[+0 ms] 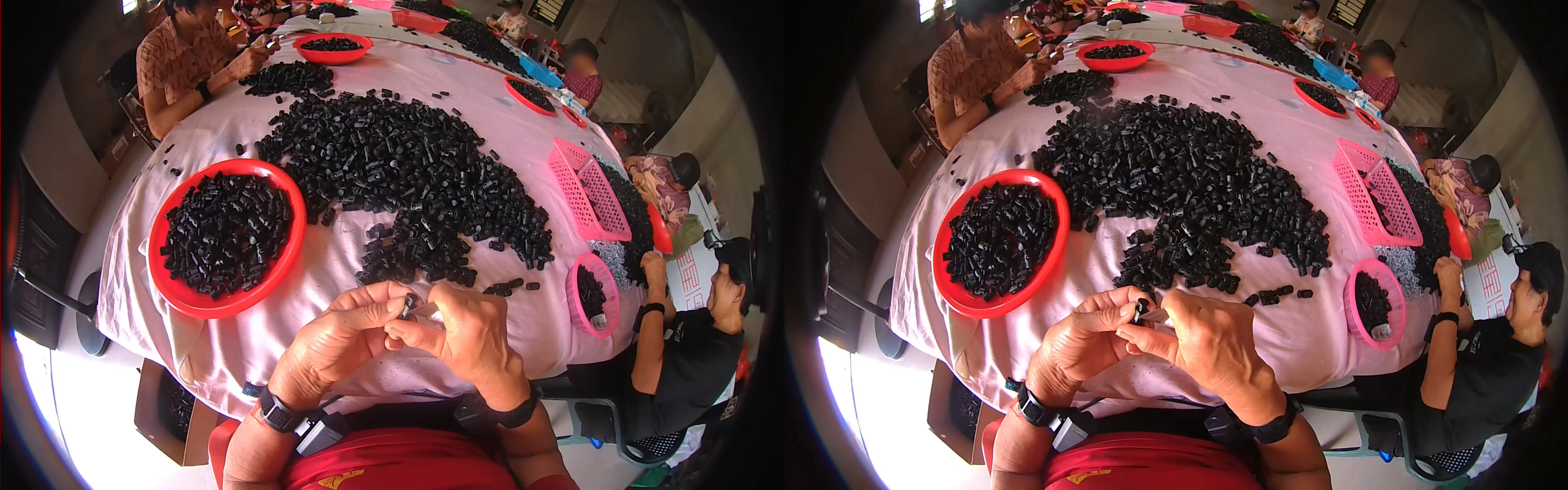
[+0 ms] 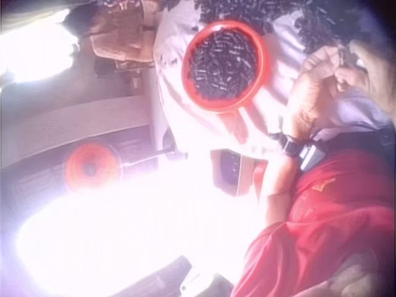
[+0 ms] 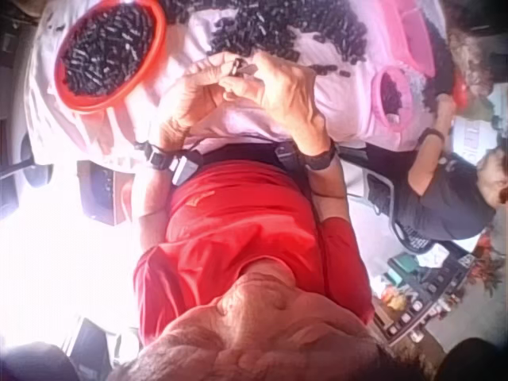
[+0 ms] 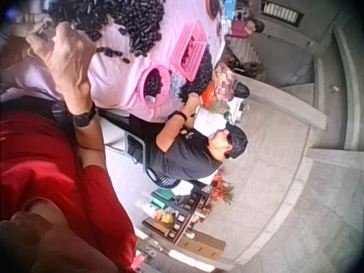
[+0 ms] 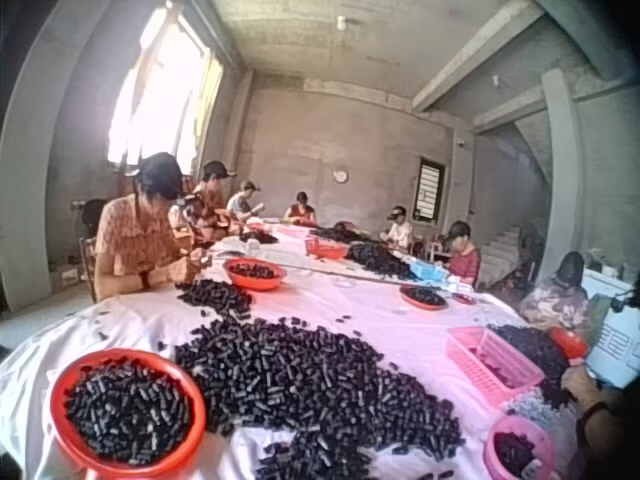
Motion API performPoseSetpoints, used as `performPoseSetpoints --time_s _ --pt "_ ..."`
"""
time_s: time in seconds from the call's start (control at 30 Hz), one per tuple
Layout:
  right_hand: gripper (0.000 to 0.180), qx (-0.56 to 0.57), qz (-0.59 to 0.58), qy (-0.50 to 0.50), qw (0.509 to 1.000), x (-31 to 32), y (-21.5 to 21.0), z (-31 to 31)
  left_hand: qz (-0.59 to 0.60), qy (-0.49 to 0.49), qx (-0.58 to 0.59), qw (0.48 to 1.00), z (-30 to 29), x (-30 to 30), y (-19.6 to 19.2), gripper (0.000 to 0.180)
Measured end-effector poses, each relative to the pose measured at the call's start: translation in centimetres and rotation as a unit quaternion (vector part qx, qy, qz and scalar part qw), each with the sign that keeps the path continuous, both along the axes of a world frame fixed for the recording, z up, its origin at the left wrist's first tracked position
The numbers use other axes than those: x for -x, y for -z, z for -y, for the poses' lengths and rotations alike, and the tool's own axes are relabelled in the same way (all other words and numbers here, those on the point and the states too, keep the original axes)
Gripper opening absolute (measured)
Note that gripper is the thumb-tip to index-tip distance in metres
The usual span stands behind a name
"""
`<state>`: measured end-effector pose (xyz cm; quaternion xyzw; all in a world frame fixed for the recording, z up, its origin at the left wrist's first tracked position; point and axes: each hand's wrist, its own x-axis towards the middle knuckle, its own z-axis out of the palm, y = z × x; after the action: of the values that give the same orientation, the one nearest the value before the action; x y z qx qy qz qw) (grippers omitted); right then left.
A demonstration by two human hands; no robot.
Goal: Manually assembling small black plastic components by hand at a workbench.
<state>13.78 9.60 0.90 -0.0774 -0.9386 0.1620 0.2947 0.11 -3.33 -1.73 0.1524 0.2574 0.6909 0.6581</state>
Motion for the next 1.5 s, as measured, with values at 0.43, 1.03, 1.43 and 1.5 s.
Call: performPoseSetpoints --time_s 0.43,1.03,1.43,1.5 --pt "0.046 0.008 -0.013 -0.012 1.000 0.4 0.0 -0.3 0.007 -0.006 -0.004 1.000 -0.3 0.0 0.2 0.025" --pt "0.029 0.216 -0.039 -0.117 0.969 -0.4 -1.3 -0.1 0.021 0.024 -0.018 0.999 0.3 1.1 -0.2 0.027" --pt "0.025 0.181 -0.086 -0.095 0.975 0.0 -1.3 0.7 -0.043 -0.048 -0.081 0.995 0.1 1.2 0.2 0.030" --pt "0.024 0.173 -0.094 -0.100 0.975 0.2 -1.2 0.9 -0.043 -0.052 -0.080 0.994 0.1 1.1 0.2 0.028"
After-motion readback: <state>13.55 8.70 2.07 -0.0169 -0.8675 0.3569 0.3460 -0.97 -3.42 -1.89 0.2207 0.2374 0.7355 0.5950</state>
